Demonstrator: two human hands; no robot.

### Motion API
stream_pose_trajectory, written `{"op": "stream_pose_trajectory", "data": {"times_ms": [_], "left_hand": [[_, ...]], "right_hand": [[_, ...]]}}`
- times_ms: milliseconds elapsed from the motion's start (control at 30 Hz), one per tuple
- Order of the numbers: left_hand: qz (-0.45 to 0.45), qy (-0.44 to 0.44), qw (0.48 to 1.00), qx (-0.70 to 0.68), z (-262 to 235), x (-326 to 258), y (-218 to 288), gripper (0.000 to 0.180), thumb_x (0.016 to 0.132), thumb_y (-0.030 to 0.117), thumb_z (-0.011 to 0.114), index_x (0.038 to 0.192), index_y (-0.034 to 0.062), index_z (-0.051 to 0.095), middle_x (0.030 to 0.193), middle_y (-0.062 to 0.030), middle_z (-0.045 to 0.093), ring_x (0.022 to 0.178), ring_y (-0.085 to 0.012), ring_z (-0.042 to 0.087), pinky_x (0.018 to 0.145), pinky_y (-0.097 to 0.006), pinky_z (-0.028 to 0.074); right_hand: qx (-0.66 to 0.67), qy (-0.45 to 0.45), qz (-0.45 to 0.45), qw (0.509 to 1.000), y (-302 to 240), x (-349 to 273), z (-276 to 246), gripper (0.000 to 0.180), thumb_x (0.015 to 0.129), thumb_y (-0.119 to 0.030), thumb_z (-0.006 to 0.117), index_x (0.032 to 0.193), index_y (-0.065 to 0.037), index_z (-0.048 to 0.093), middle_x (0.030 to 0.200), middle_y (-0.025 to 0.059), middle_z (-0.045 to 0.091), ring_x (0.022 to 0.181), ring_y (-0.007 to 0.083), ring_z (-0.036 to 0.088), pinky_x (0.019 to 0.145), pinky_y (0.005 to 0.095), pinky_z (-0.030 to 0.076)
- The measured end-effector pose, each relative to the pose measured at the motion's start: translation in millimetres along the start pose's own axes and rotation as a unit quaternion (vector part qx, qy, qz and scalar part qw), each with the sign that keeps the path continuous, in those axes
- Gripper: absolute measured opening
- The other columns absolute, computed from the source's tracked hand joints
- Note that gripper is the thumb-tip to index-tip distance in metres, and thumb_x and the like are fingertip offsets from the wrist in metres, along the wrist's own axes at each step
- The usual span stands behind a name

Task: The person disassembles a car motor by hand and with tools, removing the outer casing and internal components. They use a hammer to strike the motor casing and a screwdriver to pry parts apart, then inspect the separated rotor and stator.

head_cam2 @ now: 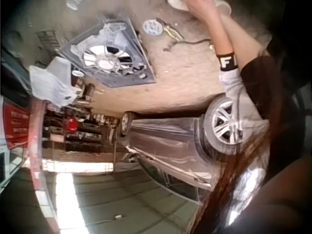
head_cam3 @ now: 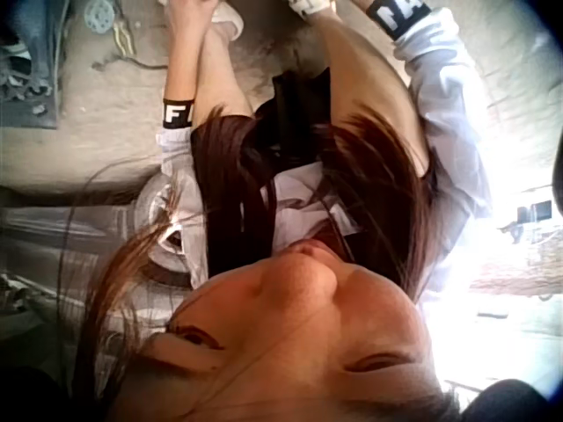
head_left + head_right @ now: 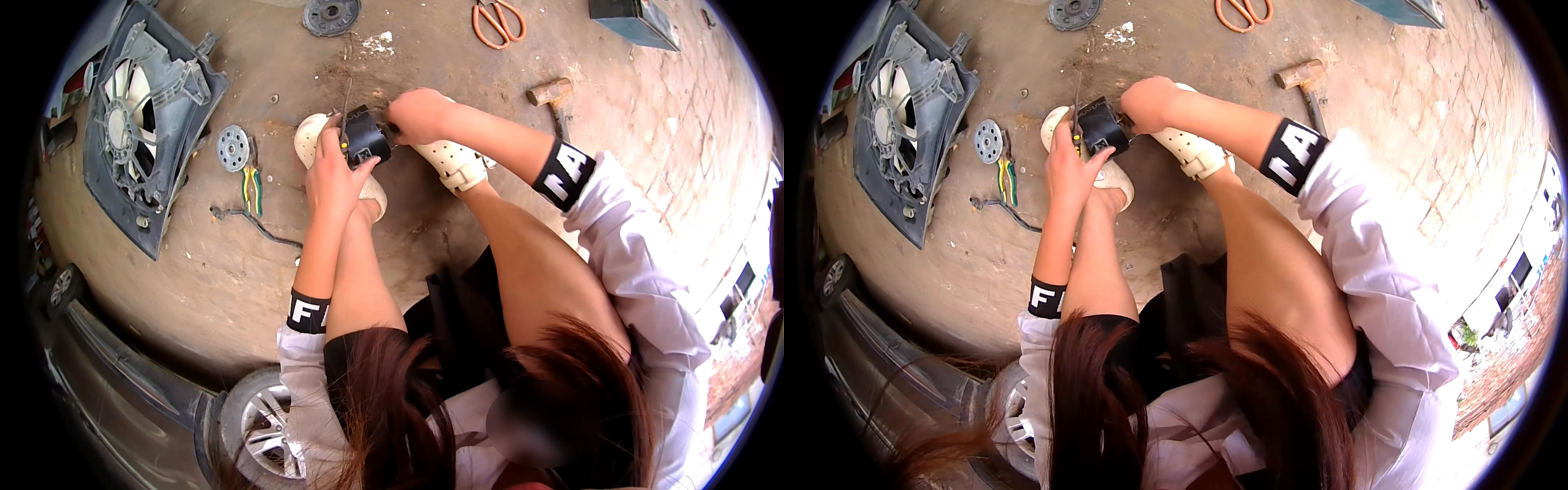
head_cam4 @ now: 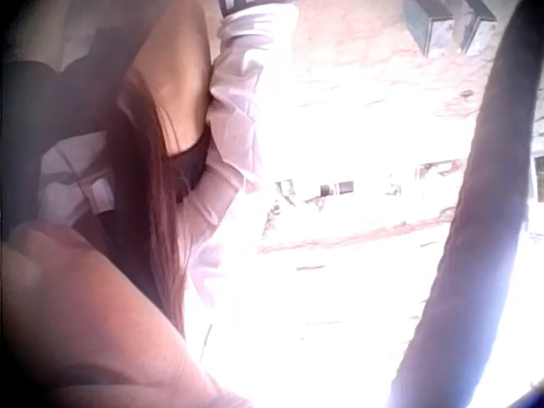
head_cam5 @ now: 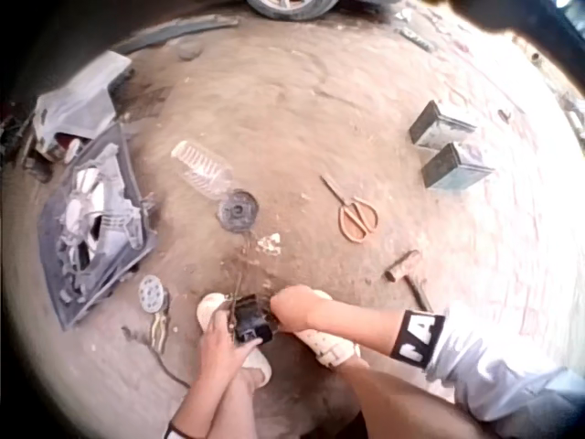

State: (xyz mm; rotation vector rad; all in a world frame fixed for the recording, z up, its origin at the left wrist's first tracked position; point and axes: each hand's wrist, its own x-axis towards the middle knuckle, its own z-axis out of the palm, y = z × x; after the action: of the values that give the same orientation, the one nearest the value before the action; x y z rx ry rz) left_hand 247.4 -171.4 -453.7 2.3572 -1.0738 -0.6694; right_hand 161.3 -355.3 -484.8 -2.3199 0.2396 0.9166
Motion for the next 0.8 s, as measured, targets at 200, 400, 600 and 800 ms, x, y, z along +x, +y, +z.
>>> {"op": "stream_pose_trajectory", "data": {"times_ms": [200,400,600,800], "left_hand": [[-0.025,-0.023,0.999,-0.025,15,3,-11,0.069,0.073,0.017,0.080,0.130,0.0024,0.046,0.115,-0.0187,0.061,0.104,-0.0330,0.061,0.088,-0.039,0.048],[-0.032,-0.018,0.998,-0.056,13,2,-14,0.067,0.075,0.015,0.079,0.132,0.0025,0.046,0.113,-0.0176,0.061,0.101,-0.0293,0.061,0.089,-0.037,0.048],[-0.037,-0.015,0.998,-0.038,6,2,-12,0.066,0.074,0.017,0.079,0.131,0.0027,0.048,0.109,-0.0182,0.064,0.098,-0.0291,0.063,0.087,-0.037,0.049],[-0.039,-0.020,0.998,-0.046,16,4,-17,0.067,0.070,0.026,0.080,0.126,0.0049,0.049,0.111,-0.0187,0.063,0.100,-0.0368,0.062,0.083,-0.043,0.050]], "right_hand": [[-0.061,-0.278,-0.117,0.951,9,84,5,0.047,0.069,-0.032,0.078,0.110,-0.010,0.070,0.116,0.0120,0.066,0.107,0.0289,0.062,0.090,0.0430,0.049],[-0.105,-0.284,-0.033,0.953,0,86,-2,0.043,0.073,-0.028,0.077,0.114,-0.014,0.069,0.119,0.0096,0.065,0.107,0.0309,0.062,0.087,0.0460,0.050],[-0.129,-0.050,0.131,0.982,34,66,-54,0.031,0.078,-0.014,0.073,0.109,-0.015,0.072,0.108,0.0049,0.070,0.098,0.0259,0.068,0.078,0.0442,0.054],[0.143,0.453,0.143,0.868,61,0,9,0.029,0.082,-0.027,0.064,0.105,-0.008,0.064,0.102,0.0143,0.064,0.095,0.0330,0.064,0.082,0.0434,0.052]]}}
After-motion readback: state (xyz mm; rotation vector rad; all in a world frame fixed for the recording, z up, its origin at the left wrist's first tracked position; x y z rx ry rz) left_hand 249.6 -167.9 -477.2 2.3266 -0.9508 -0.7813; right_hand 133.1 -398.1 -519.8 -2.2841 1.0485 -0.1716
